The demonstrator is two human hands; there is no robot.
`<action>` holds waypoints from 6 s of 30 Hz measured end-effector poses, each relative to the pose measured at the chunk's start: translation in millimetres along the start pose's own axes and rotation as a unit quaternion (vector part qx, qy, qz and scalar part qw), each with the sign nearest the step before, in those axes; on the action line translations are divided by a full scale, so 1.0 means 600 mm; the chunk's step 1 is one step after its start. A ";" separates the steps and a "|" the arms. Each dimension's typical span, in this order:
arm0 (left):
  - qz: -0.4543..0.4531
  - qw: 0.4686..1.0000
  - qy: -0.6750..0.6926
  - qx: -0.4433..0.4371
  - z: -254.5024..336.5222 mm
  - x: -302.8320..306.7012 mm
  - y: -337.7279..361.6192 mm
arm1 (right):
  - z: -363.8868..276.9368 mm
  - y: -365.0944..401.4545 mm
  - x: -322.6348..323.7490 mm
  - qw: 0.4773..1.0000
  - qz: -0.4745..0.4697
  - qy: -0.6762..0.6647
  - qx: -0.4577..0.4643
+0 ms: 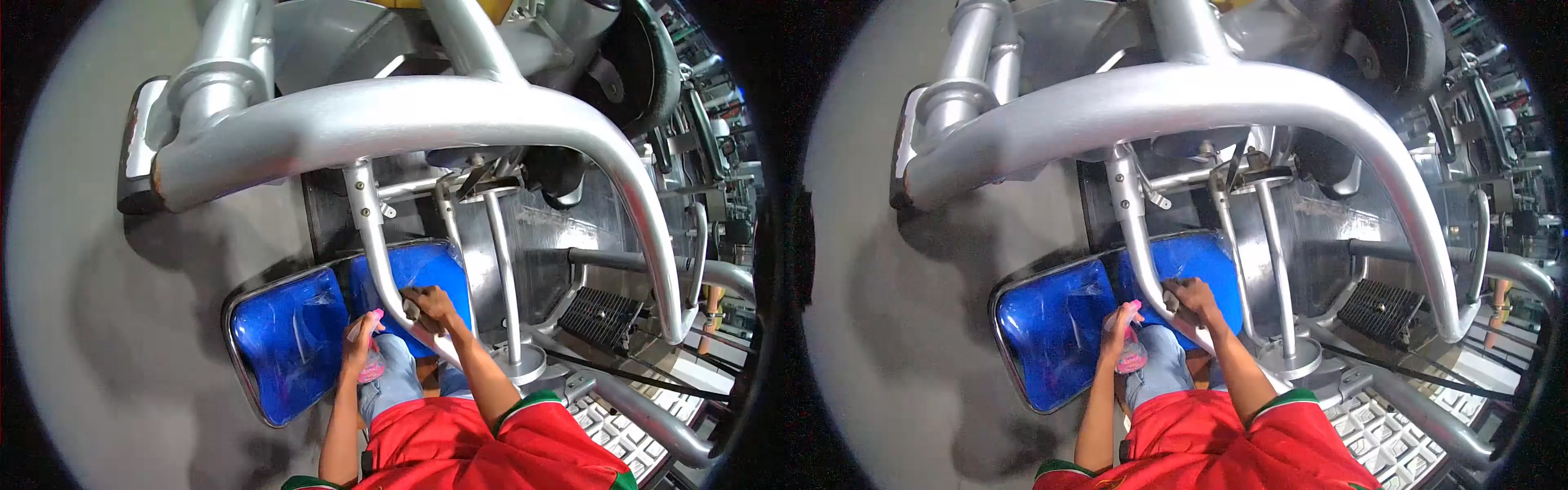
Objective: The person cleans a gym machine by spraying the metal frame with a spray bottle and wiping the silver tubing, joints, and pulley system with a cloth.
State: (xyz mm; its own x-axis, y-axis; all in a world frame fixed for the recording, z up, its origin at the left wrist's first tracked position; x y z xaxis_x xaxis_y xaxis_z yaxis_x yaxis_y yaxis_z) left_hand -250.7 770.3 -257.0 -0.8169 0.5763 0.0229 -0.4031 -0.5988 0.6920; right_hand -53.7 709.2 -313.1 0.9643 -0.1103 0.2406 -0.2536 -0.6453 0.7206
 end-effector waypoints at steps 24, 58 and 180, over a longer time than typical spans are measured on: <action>0.054 0.998 0.034 -0.029 0.003 0.029 0.007 | 0.009 -0.032 -0.009 1.000 -0.010 0.014 -0.010; 0.090 0.985 0.135 -0.052 -0.012 0.065 0.024 | -0.170 0.056 -0.057 0.831 -0.005 0.463 0.307; 0.505 0.804 -0.124 -0.287 0.095 -0.035 -0.137 | -0.118 -0.062 0.023 0.991 0.102 0.018 0.084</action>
State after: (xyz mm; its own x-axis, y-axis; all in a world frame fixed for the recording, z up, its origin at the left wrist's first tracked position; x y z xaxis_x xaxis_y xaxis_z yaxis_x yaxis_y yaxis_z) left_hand -177.1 838.8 -273.3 -0.7690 -0.3144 0.5566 0.2315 -0.9485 -0.2160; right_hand -36.2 785.2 -290.5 0.8902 -0.2273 0.3949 -0.4242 -0.7296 0.5364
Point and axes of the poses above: each hand's wrist, its own y-axis away from the middle knuckle, its own x-axis out of the back of the hand, z = x × y, the point moved 7 cm from there along -y, towards the middle knuckle, and after that the axes turned 2 degrees about -y, right-handed, at the moved point
